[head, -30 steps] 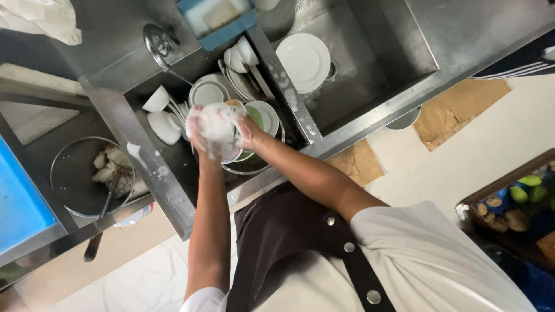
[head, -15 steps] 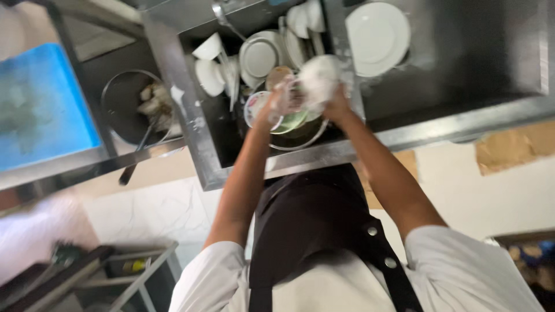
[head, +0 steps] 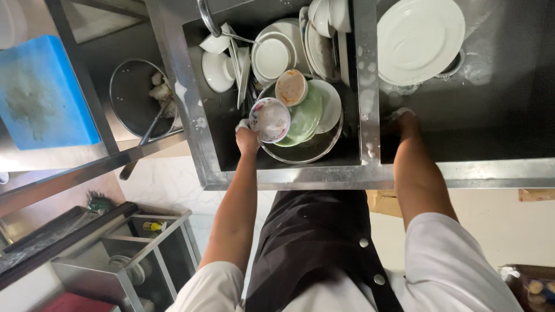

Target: The person washes dishes in a double-basin stainless steel sink. They rinse a plastic container, wash their hands, scrub the sink surface, then wash several plates and bowls using a sponge and running water, placing cleaned items into the adjacent basin.

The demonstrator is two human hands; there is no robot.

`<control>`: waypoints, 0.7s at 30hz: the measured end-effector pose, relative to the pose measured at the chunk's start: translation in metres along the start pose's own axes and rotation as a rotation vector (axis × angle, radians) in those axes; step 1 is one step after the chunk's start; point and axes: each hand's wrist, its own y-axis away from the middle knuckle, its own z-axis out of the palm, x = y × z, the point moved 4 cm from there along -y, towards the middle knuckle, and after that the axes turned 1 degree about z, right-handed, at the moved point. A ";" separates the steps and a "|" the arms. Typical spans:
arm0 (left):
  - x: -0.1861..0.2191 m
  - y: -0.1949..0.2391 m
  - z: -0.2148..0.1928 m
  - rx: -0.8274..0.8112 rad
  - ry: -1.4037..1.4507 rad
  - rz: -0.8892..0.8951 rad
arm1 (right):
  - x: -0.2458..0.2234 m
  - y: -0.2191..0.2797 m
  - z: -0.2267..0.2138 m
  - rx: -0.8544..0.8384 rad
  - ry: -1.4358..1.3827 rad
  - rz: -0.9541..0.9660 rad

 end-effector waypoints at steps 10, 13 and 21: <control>0.009 0.014 -0.002 -0.257 0.668 -0.054 | -0.034 0.153 -0.091 0.840 -0.725 -0.371; 0.020 0.017 0.006 -0.560 1.010 -0.213 | -0.130 0.239 -0.079 0.769 -0.714 -0.861; 0.090 -0.006 -0.001 -0.587 0.960 0.139 | -0.295 0.282 0.040 0.517 0.343 -1.042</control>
